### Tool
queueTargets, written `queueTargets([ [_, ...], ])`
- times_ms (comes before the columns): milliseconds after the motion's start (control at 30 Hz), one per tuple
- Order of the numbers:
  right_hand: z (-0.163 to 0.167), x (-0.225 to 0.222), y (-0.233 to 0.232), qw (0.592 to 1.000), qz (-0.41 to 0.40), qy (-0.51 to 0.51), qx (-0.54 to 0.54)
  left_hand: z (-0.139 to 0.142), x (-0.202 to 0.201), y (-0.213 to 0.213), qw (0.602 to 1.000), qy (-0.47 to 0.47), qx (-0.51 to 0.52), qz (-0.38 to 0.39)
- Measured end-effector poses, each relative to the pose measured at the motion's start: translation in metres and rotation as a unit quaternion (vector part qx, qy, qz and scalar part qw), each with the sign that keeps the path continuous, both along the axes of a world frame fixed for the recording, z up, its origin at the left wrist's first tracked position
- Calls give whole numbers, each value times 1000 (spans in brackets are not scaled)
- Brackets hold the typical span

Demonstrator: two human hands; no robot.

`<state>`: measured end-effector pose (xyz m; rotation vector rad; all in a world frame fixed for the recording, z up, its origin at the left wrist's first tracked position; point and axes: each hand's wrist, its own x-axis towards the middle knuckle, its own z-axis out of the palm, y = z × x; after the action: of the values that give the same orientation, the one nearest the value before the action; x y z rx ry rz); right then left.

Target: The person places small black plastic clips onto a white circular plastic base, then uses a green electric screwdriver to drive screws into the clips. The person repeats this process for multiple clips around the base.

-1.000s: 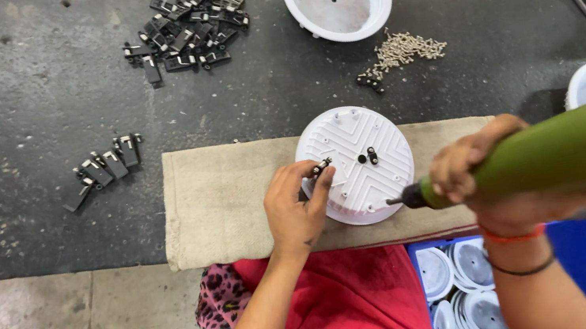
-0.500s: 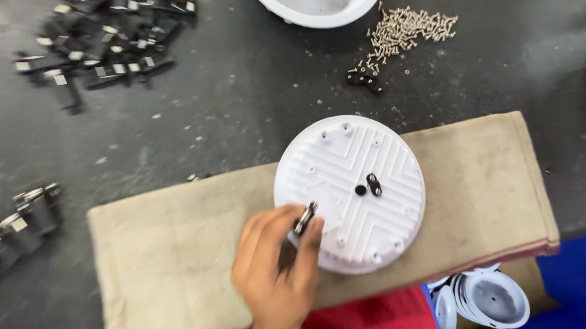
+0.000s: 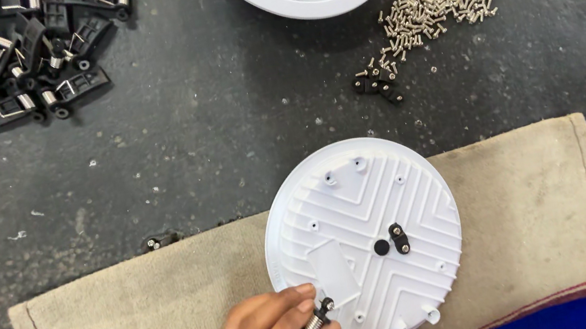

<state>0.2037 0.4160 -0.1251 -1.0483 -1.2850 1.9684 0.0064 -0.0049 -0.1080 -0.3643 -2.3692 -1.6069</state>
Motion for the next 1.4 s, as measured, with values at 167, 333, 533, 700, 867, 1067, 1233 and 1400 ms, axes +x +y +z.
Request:
queueTargets([
  [167, 15, 8, -3, 1000, 19, 18, 6, 17, 4, 11, 996, -13, 60, 69],
  [333, 39, -20, 12, 993, 65, 99, 27, 34, 8, 13, 990, 13, 85, 115],
  [533, 80, -89, 21, 962, 129, 237, 45, 62, 20, 9, 984, 9, 121, 133],
  [700, 100, -106, -50, 943, 192, 249, 112, 80, 55, 6, 987, 44, 88, 129],
  [867, 74, -67, -182, 867, 475, -12, 154, 83, 106, 23, 885, -299, 357, -1],
  [1067, 90, -55, -210, 799, 576, -38, 170, 76, 120, 18, 823, -379, 408, -111],
  [1233, 95, -43, -201, 792, 605, -12, 81, 83, 108, -12, 715, -529, 386, -244],
  [1400, 89, -27, -192, 766, 639, 27, 64, 97, 91, -14, 635, -605, 348, -332],
])
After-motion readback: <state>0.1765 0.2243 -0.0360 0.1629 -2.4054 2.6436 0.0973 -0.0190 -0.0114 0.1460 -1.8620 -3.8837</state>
